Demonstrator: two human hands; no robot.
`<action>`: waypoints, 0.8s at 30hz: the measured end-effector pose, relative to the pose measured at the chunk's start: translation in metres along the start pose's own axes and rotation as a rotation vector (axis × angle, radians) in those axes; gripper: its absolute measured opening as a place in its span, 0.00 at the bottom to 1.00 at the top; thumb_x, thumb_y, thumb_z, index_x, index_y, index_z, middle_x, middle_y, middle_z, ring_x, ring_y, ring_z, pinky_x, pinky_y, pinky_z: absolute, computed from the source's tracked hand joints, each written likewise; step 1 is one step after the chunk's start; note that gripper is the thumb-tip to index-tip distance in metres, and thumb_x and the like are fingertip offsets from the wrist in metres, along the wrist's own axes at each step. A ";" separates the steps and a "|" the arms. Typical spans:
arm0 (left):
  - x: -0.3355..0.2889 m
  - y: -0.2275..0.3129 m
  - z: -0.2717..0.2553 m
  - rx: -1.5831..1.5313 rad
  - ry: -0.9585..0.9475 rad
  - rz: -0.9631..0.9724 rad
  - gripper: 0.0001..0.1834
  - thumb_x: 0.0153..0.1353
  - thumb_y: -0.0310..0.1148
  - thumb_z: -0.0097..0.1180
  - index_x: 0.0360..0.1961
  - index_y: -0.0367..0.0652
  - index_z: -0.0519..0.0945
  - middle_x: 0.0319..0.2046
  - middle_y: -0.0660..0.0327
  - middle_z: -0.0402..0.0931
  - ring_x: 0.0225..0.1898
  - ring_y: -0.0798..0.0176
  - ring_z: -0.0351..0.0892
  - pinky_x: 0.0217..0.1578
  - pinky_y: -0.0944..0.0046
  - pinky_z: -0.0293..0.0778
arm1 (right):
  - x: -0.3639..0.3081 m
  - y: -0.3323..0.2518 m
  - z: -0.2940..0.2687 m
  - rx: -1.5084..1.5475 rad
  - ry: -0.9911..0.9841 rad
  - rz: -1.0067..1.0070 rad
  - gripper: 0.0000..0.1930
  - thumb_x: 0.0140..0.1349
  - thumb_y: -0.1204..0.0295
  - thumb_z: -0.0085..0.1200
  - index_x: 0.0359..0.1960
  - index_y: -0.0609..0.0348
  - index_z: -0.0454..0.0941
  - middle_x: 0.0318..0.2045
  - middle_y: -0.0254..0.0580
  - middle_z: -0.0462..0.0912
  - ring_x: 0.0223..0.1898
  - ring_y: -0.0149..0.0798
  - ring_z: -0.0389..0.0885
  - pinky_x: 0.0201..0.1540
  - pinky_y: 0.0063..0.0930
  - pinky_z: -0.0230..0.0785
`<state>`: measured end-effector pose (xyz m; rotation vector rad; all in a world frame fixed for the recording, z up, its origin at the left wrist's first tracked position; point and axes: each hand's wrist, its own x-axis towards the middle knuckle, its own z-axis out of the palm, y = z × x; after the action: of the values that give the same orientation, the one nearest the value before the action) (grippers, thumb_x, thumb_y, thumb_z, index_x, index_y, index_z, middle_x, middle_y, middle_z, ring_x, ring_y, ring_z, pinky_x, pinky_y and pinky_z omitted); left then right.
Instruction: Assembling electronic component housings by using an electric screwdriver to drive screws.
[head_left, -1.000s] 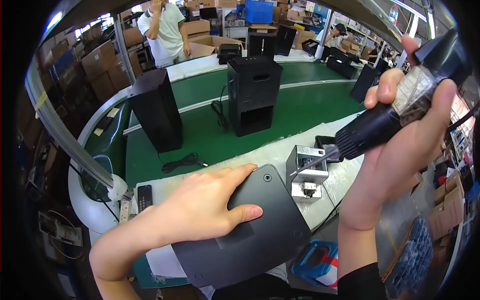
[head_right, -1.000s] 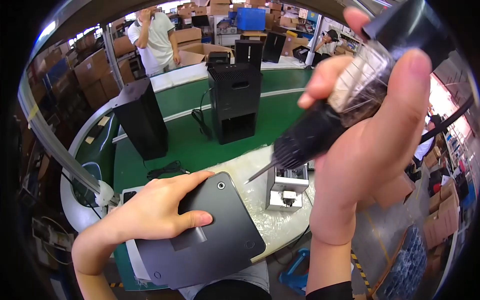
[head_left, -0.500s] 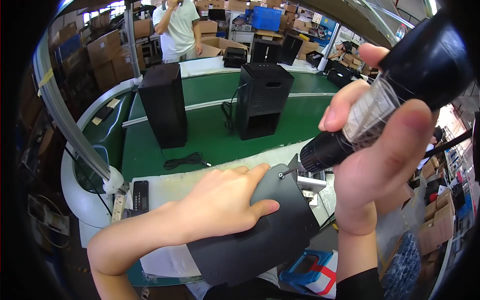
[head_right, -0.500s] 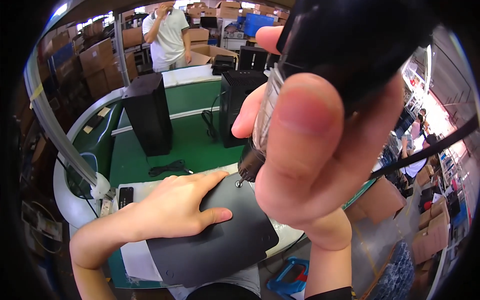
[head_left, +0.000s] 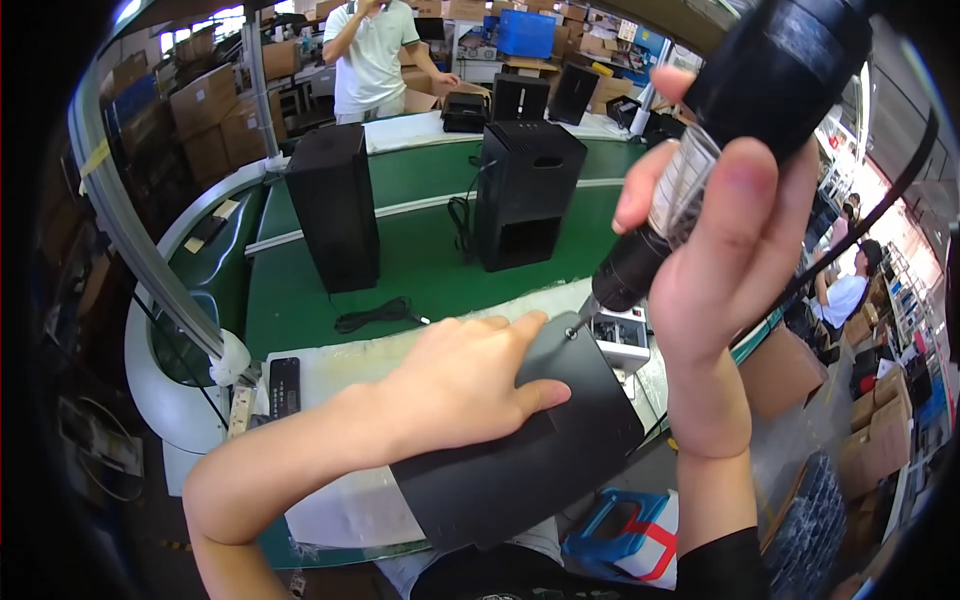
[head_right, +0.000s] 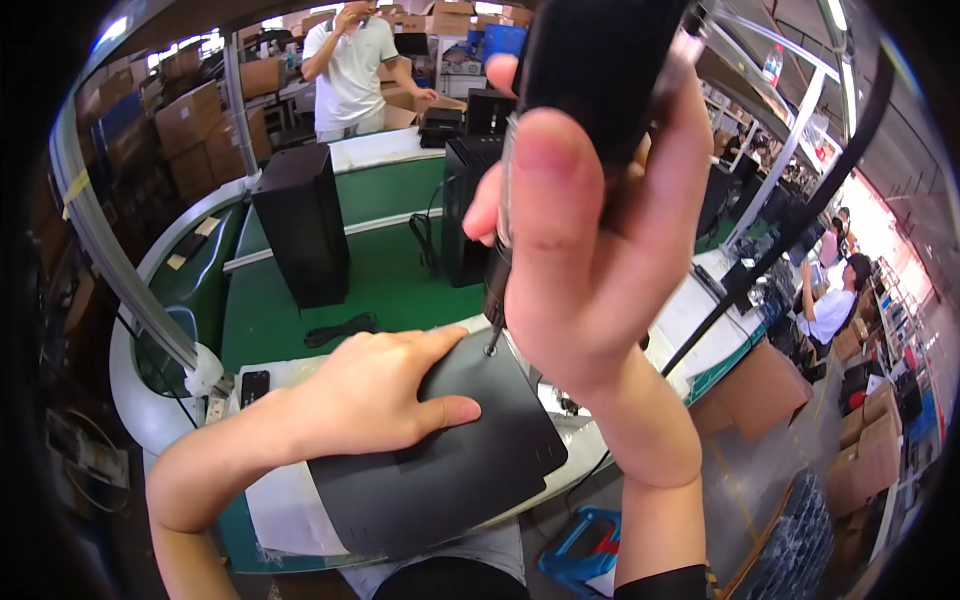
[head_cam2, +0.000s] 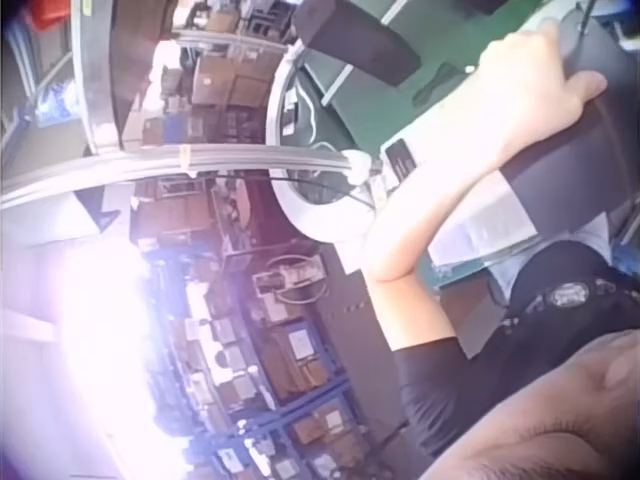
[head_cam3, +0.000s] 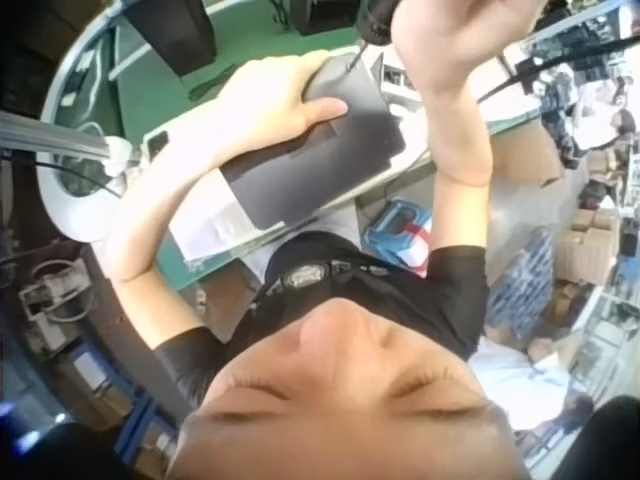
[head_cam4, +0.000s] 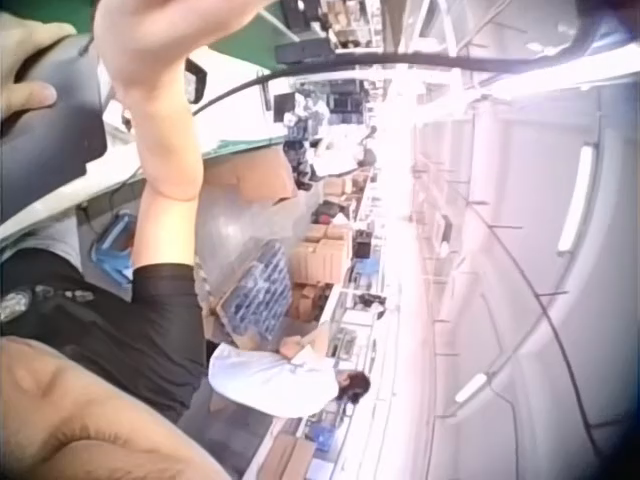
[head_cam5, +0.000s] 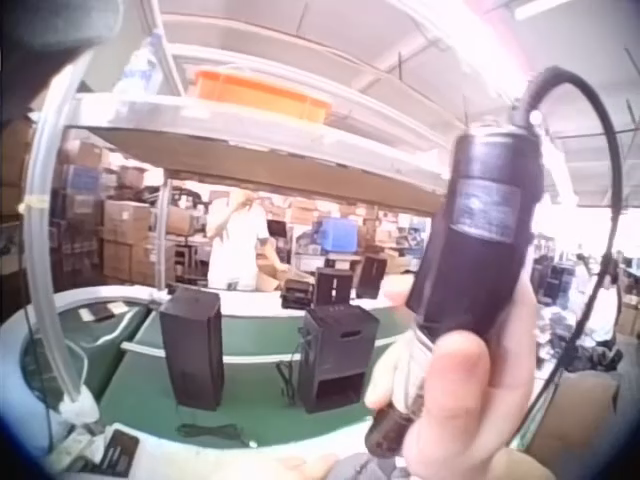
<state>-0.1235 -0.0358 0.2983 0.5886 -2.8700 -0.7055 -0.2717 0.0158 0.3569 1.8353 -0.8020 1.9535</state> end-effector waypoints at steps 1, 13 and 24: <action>-0.001 0.000 -0.004 0.036 0.013 0.004 0.35 0.55 0.50 0.60 0.57 0.34 0.69 0.44 0.43 0.77 0.45 0.43 0.77 0.47 0.53 0.72 | 0.005 -0.001 0.005 -0.013 0.064 -0.003 0.25 0.72 0.55 0.34 0.55 0.69 0.62 0.38 0.52 0.79 0.18 0.29 0.72 0.21 0.19 0.66; -0.106 -0.135 0.116 -1.514 0.803 0.088 0.37 0.63 0.59 0.44 0.54 0.32 0.73 0.46 0.51 0.77 0.49 0.54 0.77 0.52 0.60 0.70 | -0.186 0.063 -0.158 -0.510 0.382 0.244 0.30 0.68 0.68 0.42 0.65 0.65 0.43 0.47 0.52 0.72 0.23 0.32 0.74 0.27 0.24 0.70; -0.062 -0.070 0.054 -0.330 0.631 -0.361 0.24 0.68 0.47 0.44 0.40 0.32 0.75 0.29 0.57 0.75 0.32 0.67 0.69 0.34 0.65 0.66 | -0.261 0.096 -0.155 -0.305 0.258 0.460 0.33 0.66 0.65 0.46 0.66 0.65 0.42 0.50 0.50 0.71 0.26 0.29 0.73 0.31 0.23 0.70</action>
<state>-0.0548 -0.0451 0.2161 1.0614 -2.0404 -0.8311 -0.4245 0.0687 0.0831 1.2701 -1.4367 2.1216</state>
